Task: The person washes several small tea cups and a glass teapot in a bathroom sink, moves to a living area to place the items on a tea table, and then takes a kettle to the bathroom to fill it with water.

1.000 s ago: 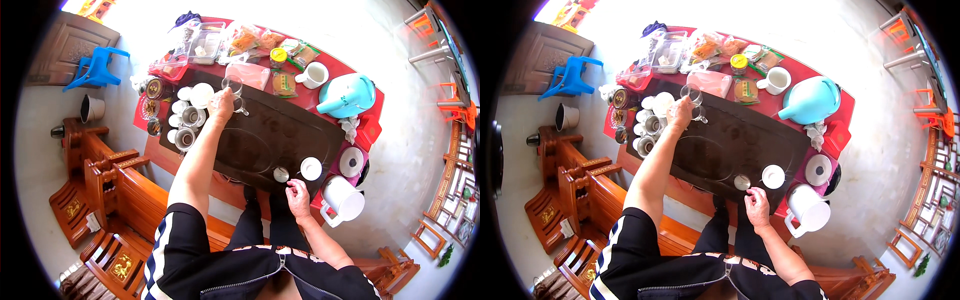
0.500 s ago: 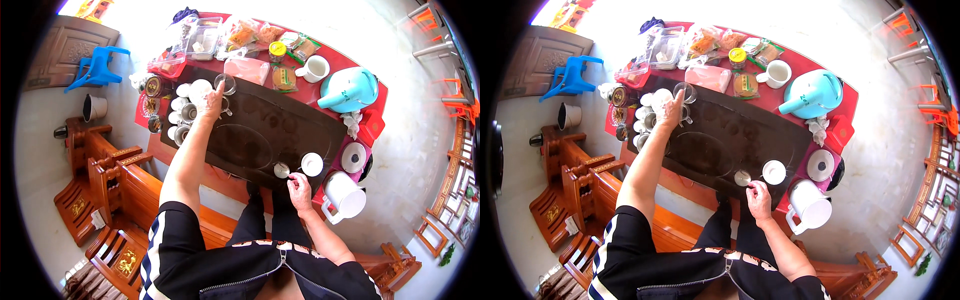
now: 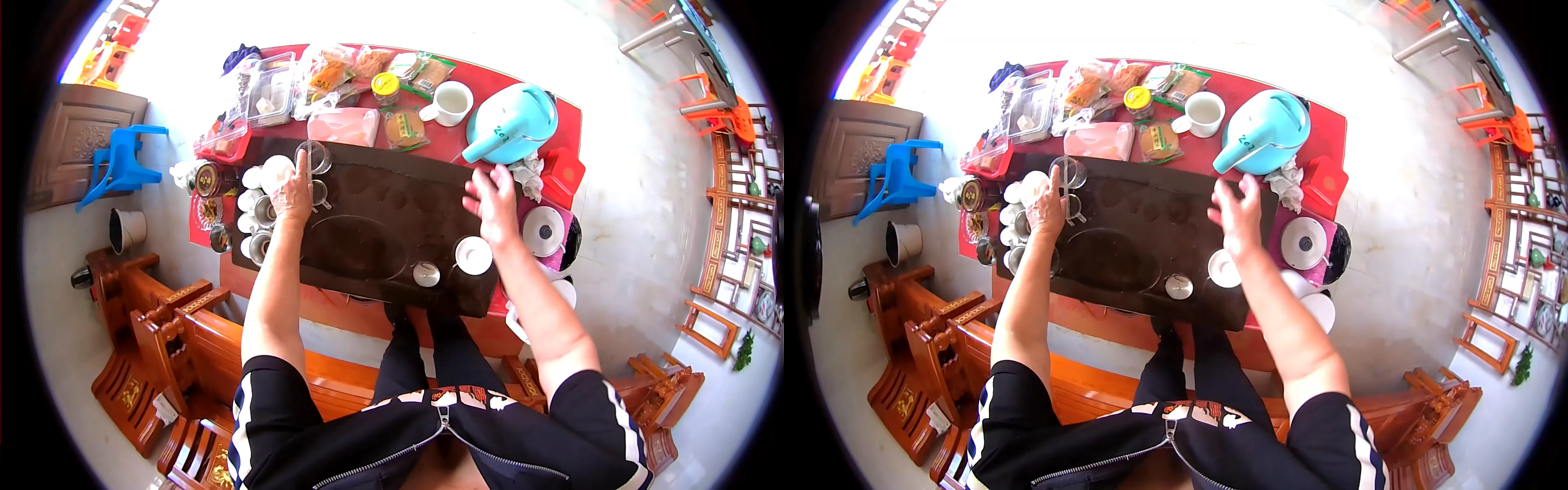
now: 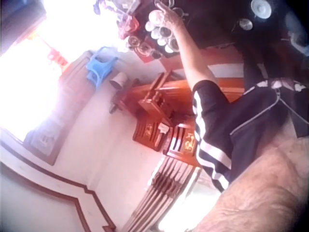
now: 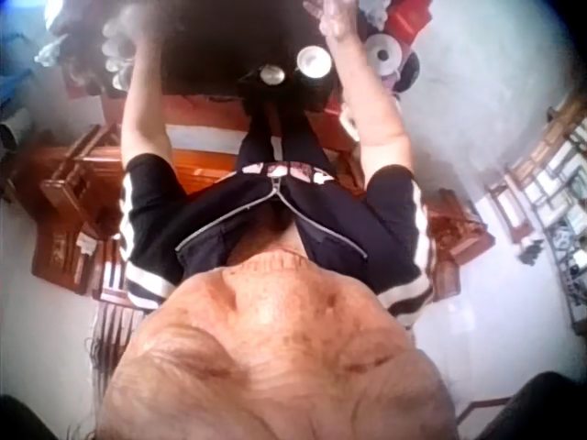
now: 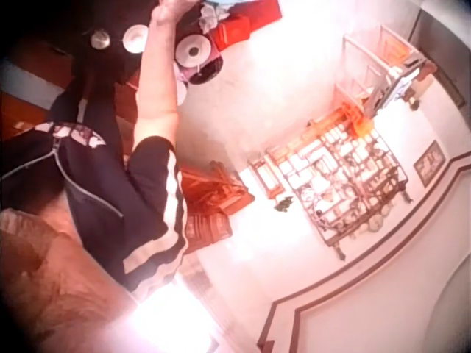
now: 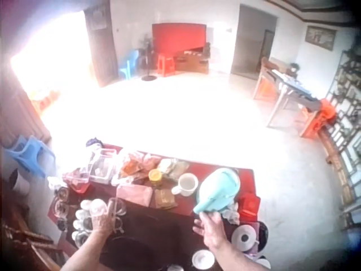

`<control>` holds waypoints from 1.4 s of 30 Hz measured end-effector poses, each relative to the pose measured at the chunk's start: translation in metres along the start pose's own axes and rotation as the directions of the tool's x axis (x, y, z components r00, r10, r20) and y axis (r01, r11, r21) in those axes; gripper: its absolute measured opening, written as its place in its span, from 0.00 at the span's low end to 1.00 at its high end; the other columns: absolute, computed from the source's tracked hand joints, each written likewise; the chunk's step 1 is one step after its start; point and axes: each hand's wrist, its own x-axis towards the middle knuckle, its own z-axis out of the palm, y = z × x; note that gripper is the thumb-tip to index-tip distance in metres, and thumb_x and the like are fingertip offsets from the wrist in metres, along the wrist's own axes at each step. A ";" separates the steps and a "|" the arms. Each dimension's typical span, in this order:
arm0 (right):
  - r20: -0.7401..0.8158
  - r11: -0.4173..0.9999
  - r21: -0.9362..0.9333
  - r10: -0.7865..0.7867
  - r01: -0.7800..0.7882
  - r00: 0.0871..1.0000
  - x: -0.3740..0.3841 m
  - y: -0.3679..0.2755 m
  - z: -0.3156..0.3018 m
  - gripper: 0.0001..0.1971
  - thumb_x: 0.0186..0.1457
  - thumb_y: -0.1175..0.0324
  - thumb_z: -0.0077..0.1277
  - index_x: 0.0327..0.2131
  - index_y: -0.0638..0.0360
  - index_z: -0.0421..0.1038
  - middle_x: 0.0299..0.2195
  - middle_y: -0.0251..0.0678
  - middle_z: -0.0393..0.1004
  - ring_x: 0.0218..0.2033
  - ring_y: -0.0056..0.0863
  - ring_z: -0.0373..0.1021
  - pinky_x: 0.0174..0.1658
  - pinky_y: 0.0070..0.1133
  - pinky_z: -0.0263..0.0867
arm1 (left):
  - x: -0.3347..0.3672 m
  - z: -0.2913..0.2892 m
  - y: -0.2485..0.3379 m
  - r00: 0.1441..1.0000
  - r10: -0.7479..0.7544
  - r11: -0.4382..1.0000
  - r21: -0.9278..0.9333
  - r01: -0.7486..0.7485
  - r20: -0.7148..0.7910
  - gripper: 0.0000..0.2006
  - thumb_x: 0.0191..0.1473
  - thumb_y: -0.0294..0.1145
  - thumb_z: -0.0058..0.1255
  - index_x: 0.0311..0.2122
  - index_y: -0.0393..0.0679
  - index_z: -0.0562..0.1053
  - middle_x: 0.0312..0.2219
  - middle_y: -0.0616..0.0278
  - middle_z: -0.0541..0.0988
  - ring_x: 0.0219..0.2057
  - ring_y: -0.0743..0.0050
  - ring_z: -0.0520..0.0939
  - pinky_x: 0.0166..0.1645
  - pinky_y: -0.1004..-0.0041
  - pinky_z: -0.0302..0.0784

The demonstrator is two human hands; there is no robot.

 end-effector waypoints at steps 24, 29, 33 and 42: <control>0.312 0.880 0.251 0.320 -0.402 0.895 0.078 -0.030 -0.017 0.18 0.41 0.70 0.63 0.34 0.43 0.64 0.27 0.25 0.67 0.24 0.22 0.66 0.28 0.19 0.60 | -0.044 -0.021 0.022 0.956 -0.283 0.920 -0.306 0.246 -0.083 0.47 0.44 0.38 0.58 0.63 0.50 0.41 0.54 0.48 0.62 0.49 0.48 0.72 0.44 0.59 0.74; 0.306 0.935 0.228 0.196 -0.272 0.931 0.042 -0.053 -0.012 0.17 0.42 0.70 0.63 0.33 0.43 0.64 0.26 0.25 0.68 0.25 0.20 0.66 0.28 0.19 0.60 | -0.067 -0.034 0.033 0.904 -0.425 0.849 -0.328 0.415 0.044 0.46 0.44 0.37 0.58 0.63 0.49 0.42 0.50 0.46 0.61 0.47 0.46 0.71 0.43 0.60 0.75; 0.283 0.943 0.230 0.172 -0.241 0.944 0.012 -0.074 -0.017 0.15 0.44 0.69 0.62 0.32 0.43 0.65 0.25 0.23 0.67 0.24 0.19 0.66 0.29 0.18 0.60 | -0.103 -0.041 0.049 0.921 -0.389 0.845 -0.406 0.347 -0.022 0.44 0.45 0.36 0.57 0.63 0.47 0.43 0.49 0.43 0.61 0.47 0.41 0.69 0.47 0.57 0.72; 0.294 0.992 0.091 0.059 -0.090 0.954 -0.099 -0.096 -0.082 0.08 0.45 0.71 0.58 0.29 0.48 0.69 0.23 0.22 0.70 0.24 0.14 0.67 0.26 0.14 0.63 | -0.227 -0.069 0.117 0.972 -0.216 0.751 -0.652 0.105 -0.092 0.39 0.43 0.29 0.57 0.60 0.41 0.51 0.43 0.43 0.64 0.42 0.40 0.70 0.43 0.58 0.72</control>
